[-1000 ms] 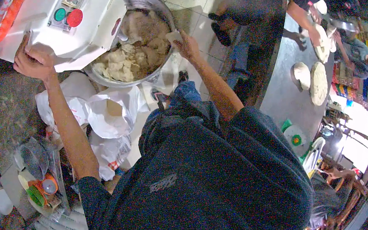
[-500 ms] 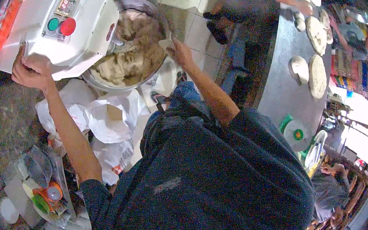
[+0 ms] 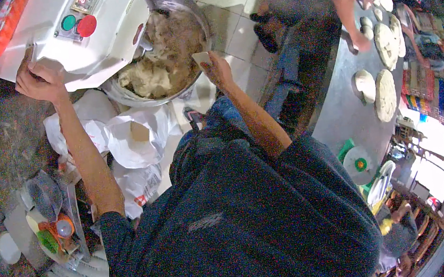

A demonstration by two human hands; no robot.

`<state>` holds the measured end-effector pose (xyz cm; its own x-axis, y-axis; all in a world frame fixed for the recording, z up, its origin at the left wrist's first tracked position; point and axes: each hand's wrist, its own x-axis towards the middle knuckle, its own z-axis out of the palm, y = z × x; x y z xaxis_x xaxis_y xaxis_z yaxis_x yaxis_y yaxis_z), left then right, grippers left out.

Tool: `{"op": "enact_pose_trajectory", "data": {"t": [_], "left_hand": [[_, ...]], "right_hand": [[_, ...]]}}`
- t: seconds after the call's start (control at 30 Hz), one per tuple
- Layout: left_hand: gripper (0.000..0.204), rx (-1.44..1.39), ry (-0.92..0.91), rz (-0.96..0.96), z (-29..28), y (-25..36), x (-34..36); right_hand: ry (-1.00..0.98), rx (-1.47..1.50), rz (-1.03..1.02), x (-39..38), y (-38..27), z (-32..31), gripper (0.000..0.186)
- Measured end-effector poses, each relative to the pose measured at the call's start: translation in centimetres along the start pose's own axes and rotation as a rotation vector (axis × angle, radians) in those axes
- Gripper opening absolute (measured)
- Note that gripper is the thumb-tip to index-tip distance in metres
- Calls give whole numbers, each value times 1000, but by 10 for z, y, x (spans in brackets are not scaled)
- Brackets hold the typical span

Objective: The recorder uses an industrial mixer to combine ingredients for dough and then shapes the dough into balls on a workbench.

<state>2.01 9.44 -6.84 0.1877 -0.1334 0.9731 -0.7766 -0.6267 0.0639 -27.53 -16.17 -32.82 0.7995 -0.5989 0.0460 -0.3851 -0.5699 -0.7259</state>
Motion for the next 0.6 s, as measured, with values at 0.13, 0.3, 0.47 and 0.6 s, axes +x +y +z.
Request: {"op": "enact_pose_trajectory", "data": {"t": [0.13, 0.3, 0.47, 0.6], "left_hand": [[29, 7, -3, 13, 1, -1, 0], [30, -23, 48, 10, 2, 4, 2], [30, -314, -54, -69, -2, -9, -5], [29, -163, -92, -194, -7, -24, -19]], "right_hand": [[17, 9, -62, -14, -11, 3, 43], [-4, 57, -18, -26, -28, 5, 38], [8, 79, 61, -29, -29, 18, 31], [31, 103, 91, -31, -30, 28, 32]]}}
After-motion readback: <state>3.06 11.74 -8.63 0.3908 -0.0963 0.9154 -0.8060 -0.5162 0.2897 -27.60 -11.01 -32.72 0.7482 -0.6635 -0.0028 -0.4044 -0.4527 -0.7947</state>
